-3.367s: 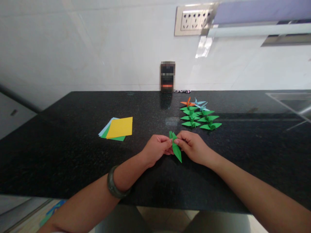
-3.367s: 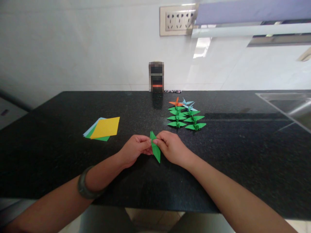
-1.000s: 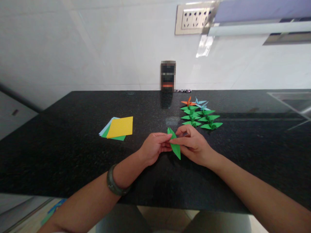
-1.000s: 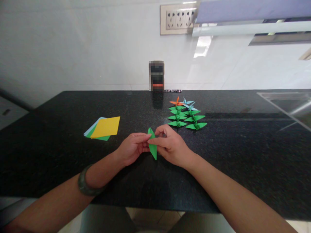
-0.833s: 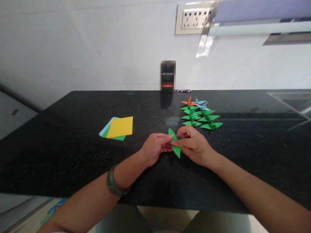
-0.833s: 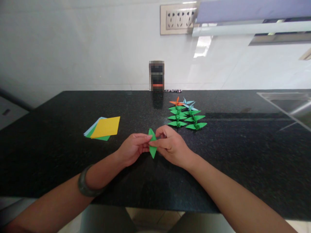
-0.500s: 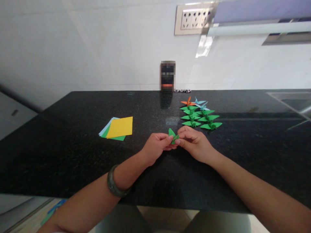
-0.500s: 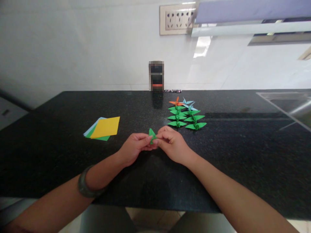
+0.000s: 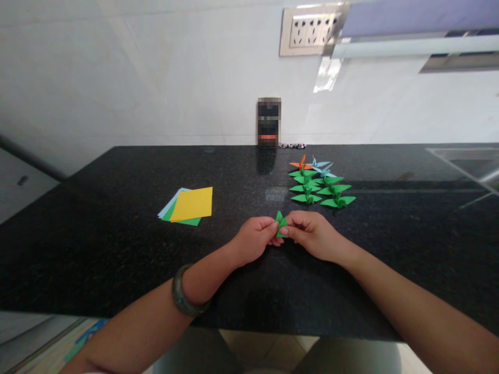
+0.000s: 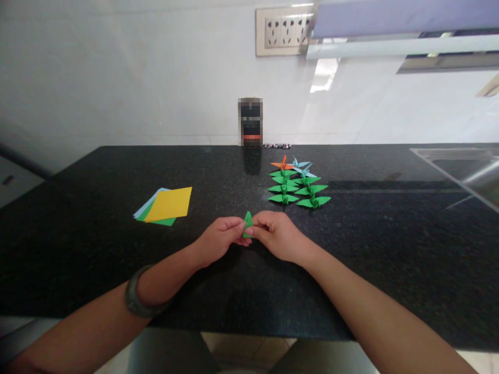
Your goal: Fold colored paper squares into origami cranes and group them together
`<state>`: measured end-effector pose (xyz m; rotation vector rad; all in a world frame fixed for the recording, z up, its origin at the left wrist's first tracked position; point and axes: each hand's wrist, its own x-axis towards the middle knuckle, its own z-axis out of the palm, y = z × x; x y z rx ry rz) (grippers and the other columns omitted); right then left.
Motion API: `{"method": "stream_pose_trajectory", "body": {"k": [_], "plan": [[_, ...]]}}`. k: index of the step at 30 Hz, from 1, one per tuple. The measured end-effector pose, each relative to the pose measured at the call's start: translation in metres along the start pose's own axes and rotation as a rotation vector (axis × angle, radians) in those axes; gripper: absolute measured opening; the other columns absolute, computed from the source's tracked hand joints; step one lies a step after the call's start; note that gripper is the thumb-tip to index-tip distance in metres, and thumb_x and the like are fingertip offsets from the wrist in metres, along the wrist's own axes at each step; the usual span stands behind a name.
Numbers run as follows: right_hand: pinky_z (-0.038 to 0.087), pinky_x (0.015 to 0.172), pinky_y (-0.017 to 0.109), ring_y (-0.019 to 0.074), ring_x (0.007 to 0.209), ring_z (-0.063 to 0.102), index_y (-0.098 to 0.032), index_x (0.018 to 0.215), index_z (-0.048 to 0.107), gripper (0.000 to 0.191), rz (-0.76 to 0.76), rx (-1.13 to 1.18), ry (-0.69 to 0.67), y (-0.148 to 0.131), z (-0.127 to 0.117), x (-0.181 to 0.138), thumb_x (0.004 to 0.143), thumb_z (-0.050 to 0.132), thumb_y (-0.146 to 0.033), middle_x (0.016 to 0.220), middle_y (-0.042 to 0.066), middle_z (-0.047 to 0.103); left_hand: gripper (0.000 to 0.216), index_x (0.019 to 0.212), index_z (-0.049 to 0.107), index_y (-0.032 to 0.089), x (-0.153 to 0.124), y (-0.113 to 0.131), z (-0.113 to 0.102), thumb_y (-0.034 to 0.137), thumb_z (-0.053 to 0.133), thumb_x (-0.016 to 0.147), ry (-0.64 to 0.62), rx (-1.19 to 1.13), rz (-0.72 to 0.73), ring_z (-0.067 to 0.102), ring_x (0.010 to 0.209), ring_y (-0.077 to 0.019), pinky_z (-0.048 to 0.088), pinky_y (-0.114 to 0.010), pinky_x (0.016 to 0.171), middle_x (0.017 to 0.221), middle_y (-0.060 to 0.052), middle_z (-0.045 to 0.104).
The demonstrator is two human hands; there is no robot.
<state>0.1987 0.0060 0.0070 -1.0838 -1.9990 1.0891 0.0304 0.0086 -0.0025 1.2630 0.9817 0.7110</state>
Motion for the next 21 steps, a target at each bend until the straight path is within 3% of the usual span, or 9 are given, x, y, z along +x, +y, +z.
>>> {"method": "stream_pose_trajectory", "body": {"k": [6, 14, 21], "plan": [[0.041, 0.056, 0.022, 0.0099, 0.060, 0.050, -0.016, 0.081, 0.060, 0.015, -0.037, 0.033, -0.015, 0.0034, -0.0017, -0.0018, 0.075, 0.063, -0.029, 0.070, 0.000, 0.056, 0.023, 0.062, 0.057, 0.013, 0.0000, 0.0043, 0.0016, 0.028, 0.048, 0.078, 0.090, -0.048, -0.071, 0.049, 0.044, -0.0077, 0.039, -0.021, 0.048, 0.049, 0.001, 0.055], [0.041, 0.058, 0.023, 0.0107, 0.062, 0.051, -0.017, 0.073, 0.061, 0.008, -0.119, -0.121, 0.075, 0.0014, -0.0017, -0.0017, 0.077, 0.058, -0.022, 0.068, 0.000, 0.057, 0.026, 0.058, 0.054, 0.013, 0.0010, 0.0044, 0.0016, 0.030, 0.048, 0.077, 0.108, -0.040, -0.044, 0.047, 0.043, -0.0068, 0.037, -0.020, 0.046, 0.049, 0.001, 0.053], [0.043, 0.048, 0.021, 0.0090, 0.052, 0.049, -0.015, 0.068, 0.056, 0.020, 0.193, 0.162, -0.003, -0.0013, 0.0050, 0.0004, 0.079, 0.053, -0.032, 0.059, -0.001, 0.054, 0.027, 0.057, 0.055, 0.014, 0.0001, 0.0039, 0.0036, 0.031, 0.049, 0.077, 0.119, 0.028, -0.013, 0.048, 0.045, -0.0071, 0.039, -0.020, 0.048, 0.050, 0.000, 0.054]]}}
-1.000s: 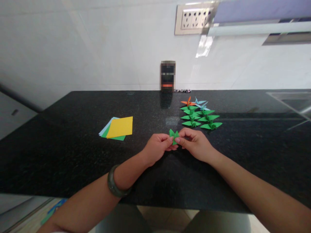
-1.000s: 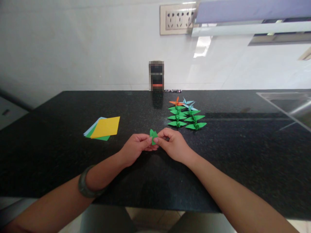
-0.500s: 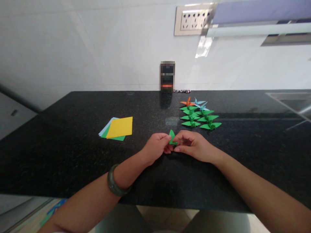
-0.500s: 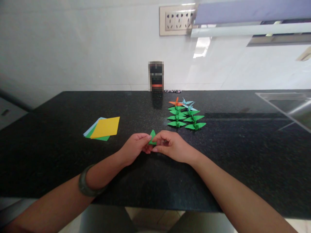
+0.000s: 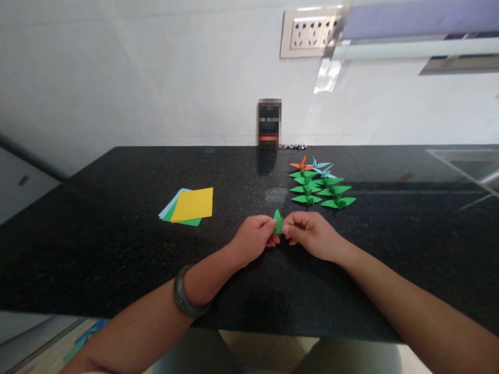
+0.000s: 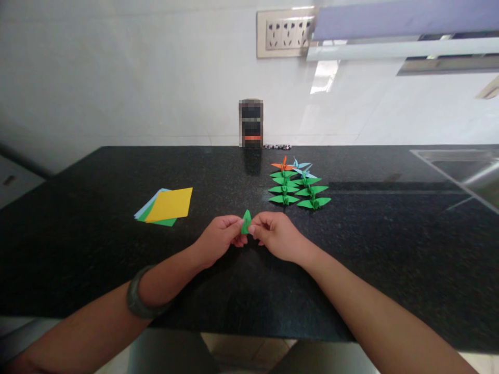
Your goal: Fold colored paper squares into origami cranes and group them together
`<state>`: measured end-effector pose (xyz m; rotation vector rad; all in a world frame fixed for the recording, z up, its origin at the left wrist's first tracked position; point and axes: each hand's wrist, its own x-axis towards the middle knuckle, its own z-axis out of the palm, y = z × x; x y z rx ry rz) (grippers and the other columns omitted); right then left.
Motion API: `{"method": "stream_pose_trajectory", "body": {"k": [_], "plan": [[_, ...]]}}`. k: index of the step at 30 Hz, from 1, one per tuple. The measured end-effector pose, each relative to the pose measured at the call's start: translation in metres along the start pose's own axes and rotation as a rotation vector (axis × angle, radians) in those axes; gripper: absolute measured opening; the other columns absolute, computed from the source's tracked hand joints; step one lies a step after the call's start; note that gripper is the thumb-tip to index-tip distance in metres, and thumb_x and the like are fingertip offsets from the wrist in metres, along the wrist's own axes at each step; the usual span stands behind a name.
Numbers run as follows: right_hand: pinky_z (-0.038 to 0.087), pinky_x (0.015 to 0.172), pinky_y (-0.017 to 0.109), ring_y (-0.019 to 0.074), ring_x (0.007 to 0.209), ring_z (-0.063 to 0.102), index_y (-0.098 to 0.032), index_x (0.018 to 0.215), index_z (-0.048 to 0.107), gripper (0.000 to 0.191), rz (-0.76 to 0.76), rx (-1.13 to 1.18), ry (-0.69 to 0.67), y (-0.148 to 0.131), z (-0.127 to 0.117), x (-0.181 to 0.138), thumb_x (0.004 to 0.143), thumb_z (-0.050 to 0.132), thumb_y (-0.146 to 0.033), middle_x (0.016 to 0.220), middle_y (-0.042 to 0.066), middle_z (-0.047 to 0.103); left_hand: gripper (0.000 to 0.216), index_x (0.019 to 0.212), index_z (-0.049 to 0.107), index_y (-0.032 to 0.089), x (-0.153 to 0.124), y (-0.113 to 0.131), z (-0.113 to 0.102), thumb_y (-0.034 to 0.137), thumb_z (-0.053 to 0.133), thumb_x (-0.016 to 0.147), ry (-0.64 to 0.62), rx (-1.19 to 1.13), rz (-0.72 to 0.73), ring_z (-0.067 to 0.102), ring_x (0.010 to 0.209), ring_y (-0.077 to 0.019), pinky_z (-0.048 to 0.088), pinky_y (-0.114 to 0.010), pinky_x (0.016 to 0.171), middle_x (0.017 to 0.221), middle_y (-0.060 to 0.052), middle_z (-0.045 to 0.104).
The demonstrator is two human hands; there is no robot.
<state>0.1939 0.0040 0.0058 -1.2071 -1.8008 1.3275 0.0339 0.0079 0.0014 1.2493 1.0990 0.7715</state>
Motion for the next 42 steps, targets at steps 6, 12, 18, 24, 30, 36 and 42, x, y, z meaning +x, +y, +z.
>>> {"method": "stream_pose_trajectory", "body": {"k": [6, 12, 18, 24, 30, 36, 42], "plan": [[0.040, 0.056, 0.023, 0.0093, 0.059, 0.047, -0.016, 0.074, 0.063, 0.011, -0.274, -0.155, 0.090, -0.002, -0.002, -0.002, 0.076, 0.059, -0.026, 0.066, 0.000, 0.053, 0.024, 0.062, 0.057, 0.013, 0.000, -0.002, 0.000, 0.030, 0.049, 0.077, 0.002, -0.027, -0.034, 0.049, 0.045, -0.0080, 0.039, -0.021, 0.049, 0.051, 0.000, 0.055], [0.040, 0.044, 0.021, 0.0086, 0.048, 0.046, -0.016, 0.068, 0.054, 0.020, -0.044, -0.033, 0.136, -0.002, 0.002, 0.002, 0.077, 0.054, -0.034, 0.057, -0.002, 0.051, 0.028, 0.059, 0.055, 0.013, -0.002, -0.001, -0.001, 0.032, 0.049, 0.079, -0.039, 0.020, 0.073, 0.049, 0.049, -0.0075, 0.040, -0.020, 0.052, 0.054, 0.000, 0.055], [0.040, 0.041, 0.020, 0.0075, 0.045, 0.047, -0.017, 0.064, 0.050, 0.021, 0.035, 0.013, 0.219, -0.001, 0.007, 0.003, 0.074, 0.055, -0.034, 0.056, -0.003, 0.049, 0.027, 0.063, 0.056, 0.013, -0.001, -0.004, -0.003, 0.033, 0.049, 0.080, -0.073, -0.004, 0.097, 0.052, 0.055, -0.0084, 0.042, -0.021, 0.057, 0.059, -0.001, 0.058], [0.039, 0.042, 0.020, 0.0077, 0.045, 0.048, -0.017, 0.064, 0.049, 0.020, 0.027, -0.037, 0.244, -0.001, 0.007, 0.003, 0.074, 0.054, -0.033, 0.056, -0.003, 0.051, 0.033, 0.066, 0.058, 0.013, -0.001, -0.004, -0.002, 0.044, 0.052, 0.077, -0.074, -0.042, 0.088, 0.052, 0.054, -0.0087, 0.042, -0.022, 0.055, 0.059, -0.001, 0.058], [0.041, 0.042, 0.020, 0.0073, 0.045, 0.048, -0.017, 0.066, 0.049, 0.023, 0.038, 0.071, 0.264, -0.003, 0.009, 0.004, 0.073, 0.057, -0.037, 0.056, -0.003, 0.050, 0.021, 0.065, 0.058, 0.013, -0.002, -0.003, -0.003, 0.033, 0.062, 0.070, -0.019, -0.014, 0.095, 0.053, 0.051, -0.0086, 0.044, -0.022, 0.054, 0.058, 0.000, 0.060], [0.045, 0.044, 0.020, 0.0080, 0.050, 0.051, -0.015, 0.080, 0.052, 0.031, 0.034, 0.221, 0.128, -0.002, 0.009, 0.005, 0.071, 0.062, -0.043, 0.063, -0.002, 0.056, 0.018, 0.068, 0.059, 0.012, 0.000, -0.003, -0.002, 0.029, 0.057, 0.074, 0.030, -0.059, 0.075, 0.053, 0.050, -0.0084, 0.044, -0.022, 0.053, 0.057, 0.000, 0.059], [0.043, 0.042, 0.019, 0.0067, 0.048, 0.048, -0.015, 0.070, 0.052, 0.031, 0.023, 0.203, 0.162, 0.003, 0.008, 0.005, 0.066, 0.068, -0.042, 0.061, -0.002, 0.055, 0.020, 0.063, 0.055, 0.014, -0.001, -0.002, -0.003, 0.026, 0.051, 0.078, -0.027, 0.059, 0.118, 0.050, 0.048, -0.0074, 0.041, -0.020, 0.050, 0.053, 0.002, 0.055]]}}
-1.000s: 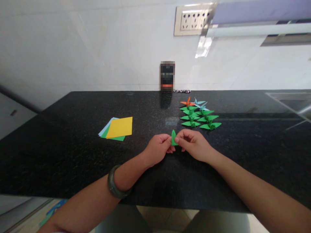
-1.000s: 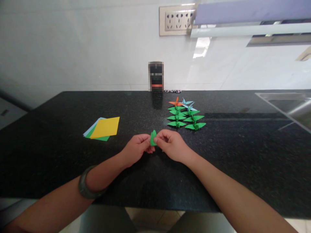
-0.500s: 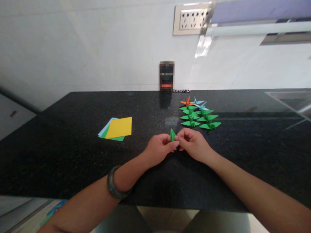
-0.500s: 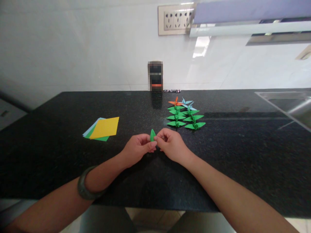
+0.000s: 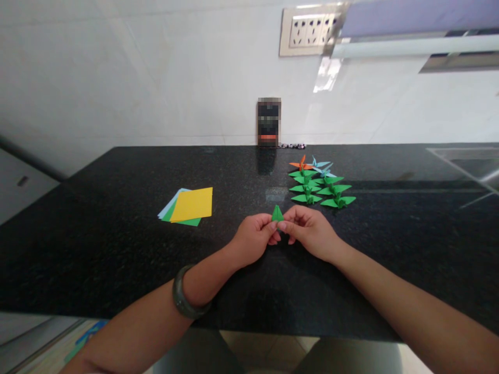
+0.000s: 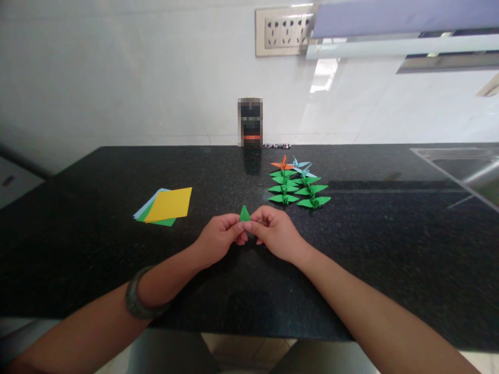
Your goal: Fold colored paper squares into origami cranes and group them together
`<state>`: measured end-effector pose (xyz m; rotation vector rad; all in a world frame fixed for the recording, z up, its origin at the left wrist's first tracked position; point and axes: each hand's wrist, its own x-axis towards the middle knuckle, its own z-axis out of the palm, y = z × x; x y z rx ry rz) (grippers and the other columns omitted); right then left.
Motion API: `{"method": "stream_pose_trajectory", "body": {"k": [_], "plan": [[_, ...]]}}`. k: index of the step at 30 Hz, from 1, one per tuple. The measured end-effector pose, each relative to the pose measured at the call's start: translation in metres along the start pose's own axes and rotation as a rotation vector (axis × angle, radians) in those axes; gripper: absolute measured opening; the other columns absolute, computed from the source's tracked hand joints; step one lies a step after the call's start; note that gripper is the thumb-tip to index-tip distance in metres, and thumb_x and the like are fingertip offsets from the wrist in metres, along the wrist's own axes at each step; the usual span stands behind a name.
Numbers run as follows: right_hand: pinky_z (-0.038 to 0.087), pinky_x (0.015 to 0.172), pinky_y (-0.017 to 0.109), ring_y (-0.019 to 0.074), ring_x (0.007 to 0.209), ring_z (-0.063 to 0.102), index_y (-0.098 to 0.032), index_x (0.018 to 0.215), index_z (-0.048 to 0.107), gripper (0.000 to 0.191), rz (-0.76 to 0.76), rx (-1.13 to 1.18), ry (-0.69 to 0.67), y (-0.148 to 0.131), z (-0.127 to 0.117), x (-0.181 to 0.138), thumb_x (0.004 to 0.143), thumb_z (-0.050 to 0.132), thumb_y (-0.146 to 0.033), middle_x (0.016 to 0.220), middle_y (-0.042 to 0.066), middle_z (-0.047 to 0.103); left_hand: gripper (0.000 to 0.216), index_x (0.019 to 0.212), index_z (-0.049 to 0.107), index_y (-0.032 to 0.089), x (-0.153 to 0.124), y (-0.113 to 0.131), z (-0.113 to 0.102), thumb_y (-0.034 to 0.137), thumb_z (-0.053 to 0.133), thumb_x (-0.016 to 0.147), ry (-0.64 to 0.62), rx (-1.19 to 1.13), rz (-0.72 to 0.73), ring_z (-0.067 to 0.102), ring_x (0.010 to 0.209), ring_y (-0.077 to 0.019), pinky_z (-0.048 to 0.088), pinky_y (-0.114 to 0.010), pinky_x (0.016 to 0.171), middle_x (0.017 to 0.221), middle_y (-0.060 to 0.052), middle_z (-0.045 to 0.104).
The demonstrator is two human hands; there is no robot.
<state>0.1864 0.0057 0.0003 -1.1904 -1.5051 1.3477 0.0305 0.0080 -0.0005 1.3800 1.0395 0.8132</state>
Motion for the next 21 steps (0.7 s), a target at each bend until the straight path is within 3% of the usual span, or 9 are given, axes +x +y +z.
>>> {"method": "stream_pose_trajectory", "body": {"k": [7, 11, 16, 21], "plan": [[0.039, 0.039, 0.019, 0.0051, 0.041, 0.045, -0.016, 0.064, 0.049, 0.033, 0.017, -0.027, -0.002, -0.0023, -0.0003, -0.0018, 0.070, 0.062, -0.045, 0.054, -0.005, 0.048, 0.026, 0.058, 0.054, 0.014, -0.0016, 0.0005, -0.0013, 0.028, 0.049, 0.079, -0.047, 0.087, 0.057, 0.050, 0.049, -0.0081, 0.041, -0.020, 0.052, 0.053, 0.001, 0.055], [0.040, 0.041, 0.020, 0.0057, 0.042, 0.046, -0.016, 0.065, 0.048, 0.032, -0.017, -0.047, -0.019, -0.0053, 0.0000, -0.0022, 0.075, 0.056, -0.046, 0.056, -0.004, 0.049, 0.025, 0.057, 0.054, 0.015, -0.0030, 0.0045, 0.0005, 0.028, 0.049, 0.078, -0.008, 0.057, 0.056, 0.048, 0.048, -0.0078, 0.040, -0.020, 0.052, 0.051, 0.002, 0.052], [0.037, 0.044, 0.020, 0.0069, 0.048, 0.044, -0.017, 0.073, 0.050, 0.022, -0.110, -0.175, -0.012, -0.0032, 0.0006, -0.0043, 0.073, 0.061, -0.035, 0.058, -0.004, 0.048, 0.026, 0.059, 0.054, 0.014, -0.0025, 0.0055, 0.0023, 0.031, 0.050, 0.078, 0.071, -0.029, 0.035, 0.046, 0.049, -0.0078, 0.039, -0.021, 0.052, 0.052, 0.002, 0.051], [0.036, 0.045, 0.020, 0.0077, 0.049, 0.046, -0.017, 0.070, 0.051, 0.016, -0.123, -0.264, 0.023, 0.0010, -0.0007, -0.0039, 0.074, 0.058, -0.030, 0.059, -0.003, 0.051, 0.028, 0.064, 0.056, 0.014, -0.0010, 0.0001, 0.0017, 0.035, 0.048, 0.080, 0.056, 0.012, 0.028, 0.048, 0.052, -0.0086, 0.040, -0.022, 0.054, 0.055, 0.001, 0.053]]}}
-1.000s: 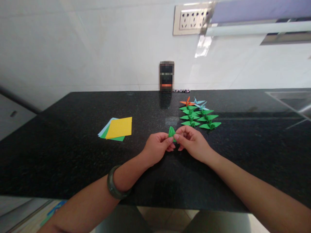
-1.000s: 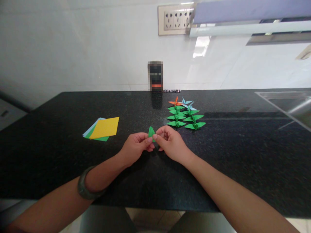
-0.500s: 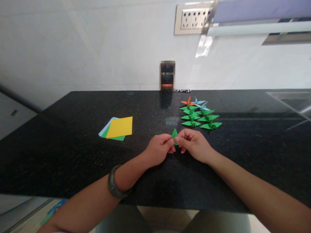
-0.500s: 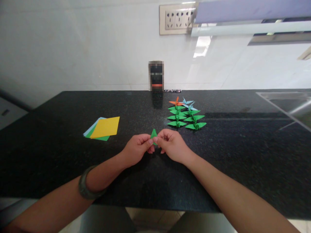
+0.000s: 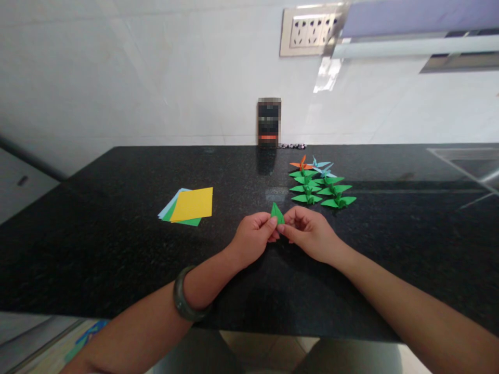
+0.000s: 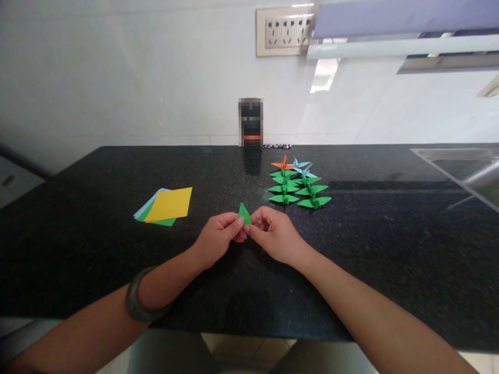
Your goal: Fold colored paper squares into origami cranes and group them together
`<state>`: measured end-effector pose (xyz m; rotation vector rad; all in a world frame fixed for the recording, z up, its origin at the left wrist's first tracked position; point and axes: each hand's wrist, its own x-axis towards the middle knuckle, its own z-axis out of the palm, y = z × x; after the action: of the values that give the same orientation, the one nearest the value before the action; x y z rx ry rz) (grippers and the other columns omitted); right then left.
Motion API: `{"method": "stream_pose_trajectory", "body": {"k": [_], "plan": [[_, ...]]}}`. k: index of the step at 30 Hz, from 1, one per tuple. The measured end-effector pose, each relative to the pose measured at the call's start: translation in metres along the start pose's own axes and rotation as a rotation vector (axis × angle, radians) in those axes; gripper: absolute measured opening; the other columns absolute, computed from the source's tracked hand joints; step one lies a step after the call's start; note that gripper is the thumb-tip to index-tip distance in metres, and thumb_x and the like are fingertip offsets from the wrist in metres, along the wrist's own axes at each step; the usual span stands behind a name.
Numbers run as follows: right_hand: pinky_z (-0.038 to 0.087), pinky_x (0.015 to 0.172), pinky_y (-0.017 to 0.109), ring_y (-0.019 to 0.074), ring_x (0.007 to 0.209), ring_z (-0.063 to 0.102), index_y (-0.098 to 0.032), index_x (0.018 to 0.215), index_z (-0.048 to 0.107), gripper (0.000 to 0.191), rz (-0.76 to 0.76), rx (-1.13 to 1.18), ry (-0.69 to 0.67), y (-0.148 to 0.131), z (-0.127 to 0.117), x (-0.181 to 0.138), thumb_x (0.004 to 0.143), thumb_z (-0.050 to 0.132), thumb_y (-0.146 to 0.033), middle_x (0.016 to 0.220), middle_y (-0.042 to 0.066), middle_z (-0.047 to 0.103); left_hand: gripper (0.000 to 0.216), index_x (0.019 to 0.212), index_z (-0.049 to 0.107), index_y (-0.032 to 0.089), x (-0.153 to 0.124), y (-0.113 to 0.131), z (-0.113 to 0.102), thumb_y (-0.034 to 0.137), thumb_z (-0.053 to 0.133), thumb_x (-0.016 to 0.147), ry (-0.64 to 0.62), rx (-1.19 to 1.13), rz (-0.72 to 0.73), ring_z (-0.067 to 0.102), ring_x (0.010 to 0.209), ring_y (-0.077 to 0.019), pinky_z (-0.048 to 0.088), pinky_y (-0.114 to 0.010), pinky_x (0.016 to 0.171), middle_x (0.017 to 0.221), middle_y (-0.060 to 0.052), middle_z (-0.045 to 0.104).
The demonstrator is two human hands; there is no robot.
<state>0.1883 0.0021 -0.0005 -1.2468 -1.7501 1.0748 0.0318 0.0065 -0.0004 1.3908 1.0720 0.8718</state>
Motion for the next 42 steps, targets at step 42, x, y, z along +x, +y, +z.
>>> {"method": "stream_pose_trajectory", "body": {"k": [42], "plan": [[0.043, 0.048, 0.020, 0.0070, 0.048, 0.053, -0.015, 0.069, 0.058, 0.037, 0.123, 0.366, -0.169, -0.008, -0.003, 0.000, 0.073, 0.058, -0.051, 0.061, 0.001, 0.060, 0.027, 0.072, 0.051, 0.015, 0.001, 0.000, -0.002, 0.042, 0.056, 0.076, -0.030, -0.317, -0.084, 0.049, 0.053, -0.0067, 0.043, -0.020, 0.055, 0.057, 0.004, 0.050]]}}
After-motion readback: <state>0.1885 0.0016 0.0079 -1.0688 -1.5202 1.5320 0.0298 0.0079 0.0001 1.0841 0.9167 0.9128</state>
